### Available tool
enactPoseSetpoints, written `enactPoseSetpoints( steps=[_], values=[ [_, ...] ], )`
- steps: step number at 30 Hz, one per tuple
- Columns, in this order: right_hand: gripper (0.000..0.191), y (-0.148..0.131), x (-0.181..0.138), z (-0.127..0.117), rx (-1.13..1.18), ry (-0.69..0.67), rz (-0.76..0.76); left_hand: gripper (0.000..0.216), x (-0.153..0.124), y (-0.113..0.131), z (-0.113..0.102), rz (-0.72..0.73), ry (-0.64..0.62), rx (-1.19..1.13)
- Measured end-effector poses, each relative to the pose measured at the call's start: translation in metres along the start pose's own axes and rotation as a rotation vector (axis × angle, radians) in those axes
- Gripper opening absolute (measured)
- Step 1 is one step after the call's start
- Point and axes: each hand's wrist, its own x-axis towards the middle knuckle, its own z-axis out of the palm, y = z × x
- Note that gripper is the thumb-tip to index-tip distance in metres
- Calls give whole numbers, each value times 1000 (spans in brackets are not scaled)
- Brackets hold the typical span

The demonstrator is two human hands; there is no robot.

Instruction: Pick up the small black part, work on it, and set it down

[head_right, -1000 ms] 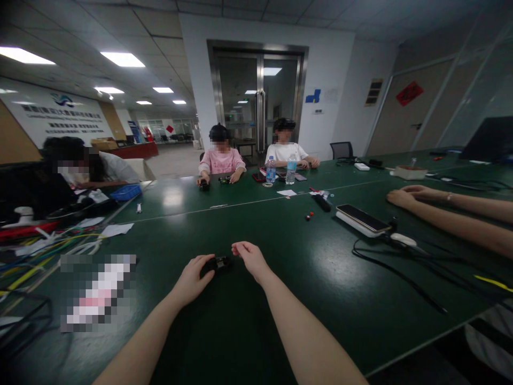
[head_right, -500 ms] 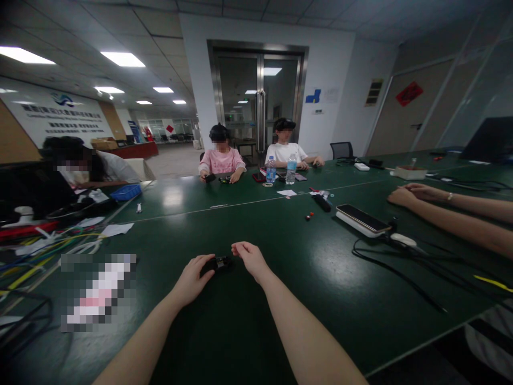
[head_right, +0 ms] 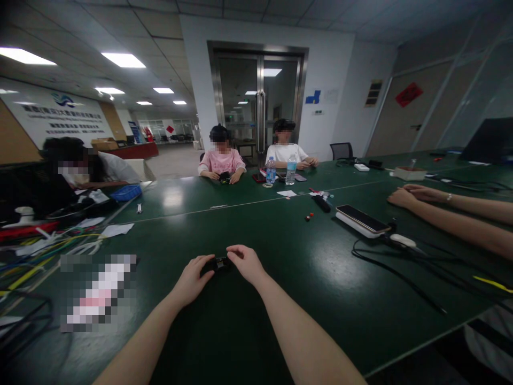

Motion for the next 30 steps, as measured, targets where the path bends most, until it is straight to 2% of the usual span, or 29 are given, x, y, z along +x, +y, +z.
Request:
enactPoseSetpoints(
  steps=[6,12,23,30],
  values=[
    [26,-8,-7,7,-288,-81,-122,41,1,-4,3,31,18,1],
    [31,-12,-9,9,-407,-124,-97,41,1,-6,5,33,27,15],
    [27,-10,-7,11,-488,-151,-112,40,2,-4,4,36,27,23],
    [23,-11,-7,10,-424,-138,-78,41,1,-1,2,4,8,12]
  ],
)
